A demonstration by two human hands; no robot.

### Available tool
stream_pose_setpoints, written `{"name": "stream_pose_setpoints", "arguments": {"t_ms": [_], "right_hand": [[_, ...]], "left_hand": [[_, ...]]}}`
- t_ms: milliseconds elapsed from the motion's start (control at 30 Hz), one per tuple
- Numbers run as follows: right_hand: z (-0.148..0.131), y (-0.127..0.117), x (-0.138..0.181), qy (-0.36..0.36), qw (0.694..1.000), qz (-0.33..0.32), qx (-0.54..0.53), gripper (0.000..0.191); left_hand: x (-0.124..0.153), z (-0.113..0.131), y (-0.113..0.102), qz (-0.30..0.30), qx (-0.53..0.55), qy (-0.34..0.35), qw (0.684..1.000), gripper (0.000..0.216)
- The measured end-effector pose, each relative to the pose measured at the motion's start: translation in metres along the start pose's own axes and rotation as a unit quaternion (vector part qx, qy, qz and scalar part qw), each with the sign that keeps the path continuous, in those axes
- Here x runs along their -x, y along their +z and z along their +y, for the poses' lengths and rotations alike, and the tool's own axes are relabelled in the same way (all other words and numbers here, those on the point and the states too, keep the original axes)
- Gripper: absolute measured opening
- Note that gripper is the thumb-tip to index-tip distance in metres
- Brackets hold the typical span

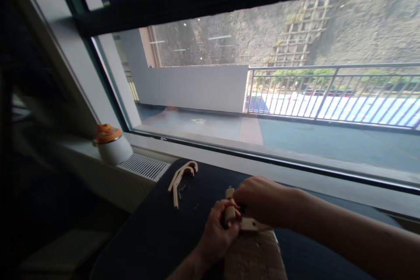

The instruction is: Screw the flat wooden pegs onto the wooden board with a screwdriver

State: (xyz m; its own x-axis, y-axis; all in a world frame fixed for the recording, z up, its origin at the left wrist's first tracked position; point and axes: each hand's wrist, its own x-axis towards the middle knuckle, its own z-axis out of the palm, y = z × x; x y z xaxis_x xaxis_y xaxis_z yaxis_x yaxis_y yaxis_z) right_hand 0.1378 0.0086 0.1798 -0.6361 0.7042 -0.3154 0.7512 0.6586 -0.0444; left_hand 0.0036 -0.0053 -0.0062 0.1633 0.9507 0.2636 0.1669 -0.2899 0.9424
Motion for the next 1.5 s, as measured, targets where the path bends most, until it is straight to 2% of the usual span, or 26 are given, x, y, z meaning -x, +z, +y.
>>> {"name": "stream_pose_setpoints", "arguments": {"t_ms": [133,300,400,633,833,933,1100,1233,1333,1433,1500], "right_hand": [[0.0,0.001,-0.006,-0.002,1.0,-0.016,0.016,0.014],[-0.001,0.004,-0.013,-0.021,0.998,0.017,0.059,0.015],[-0.007,0.001,-0.015,-0.031,0.996,0.005,0.084,0.013],[-0.014,-0.009,-0.01,0.025,0.993,-0.017,0.115,0.012],[-0.015,-0.017,-0.007,-0.023,0.986,-0.02,0.163,0.008],[-0.013,-0.011,-0.011,-0.038,0.985,-0.021,0.165,0.009],[-0.008,0.004,-0.017,-0.075,0.982,0.016,0.172,0.006],[-0.014,0.001,-0.014,-0.014,0.983,-0.024,0.179,0.015],[-0.02,-0.008,-0.009,0.032,0.987,-0.022,0.157,0.01],[-0.02,-0.012,-0.008,0.01,0.99,-0.019,0.14,0.02],[-0.018,-0.011,-0.01,-0.01,0.989,-0.026,0.148,0.018]], "left_hand": [[-0.001,0.001,0.0,-0.006,0.014,-0.01,1.0,0.034],[-0.001,0.004,0.0,0.0,0.013,-0.014,1.0,0.032],[-0.002,0.007,0.0,0.001,0.006,-0.019,1.0,0.028],[-0.003,0.004,0.001,0.003,-0.004,-0.002,1.0,0.026],[-0.003,0.004,0.0,0.003,-0.013,-0.001,1.0,0.023],[-0.002,0.006,0.0,0.001,-0.02,-0.005,1.0,0.022],[-0.003,0.005,0.0,0.011,-0.025,-0.001,1.0,0.023],[-0.003,0.004,0.0,0.012,-0.024,0.003,1.0,0.024],[-0.003,0.004,0.0,0.012,-0.018,0.008,1.0,0.024],[-0.003,0.005,0.0,0.012,-0.015,0.012,1.0,0.025],[-0.003,0.006,0.0,0.013,-0.018,0.007,1.0,0.024]]}}
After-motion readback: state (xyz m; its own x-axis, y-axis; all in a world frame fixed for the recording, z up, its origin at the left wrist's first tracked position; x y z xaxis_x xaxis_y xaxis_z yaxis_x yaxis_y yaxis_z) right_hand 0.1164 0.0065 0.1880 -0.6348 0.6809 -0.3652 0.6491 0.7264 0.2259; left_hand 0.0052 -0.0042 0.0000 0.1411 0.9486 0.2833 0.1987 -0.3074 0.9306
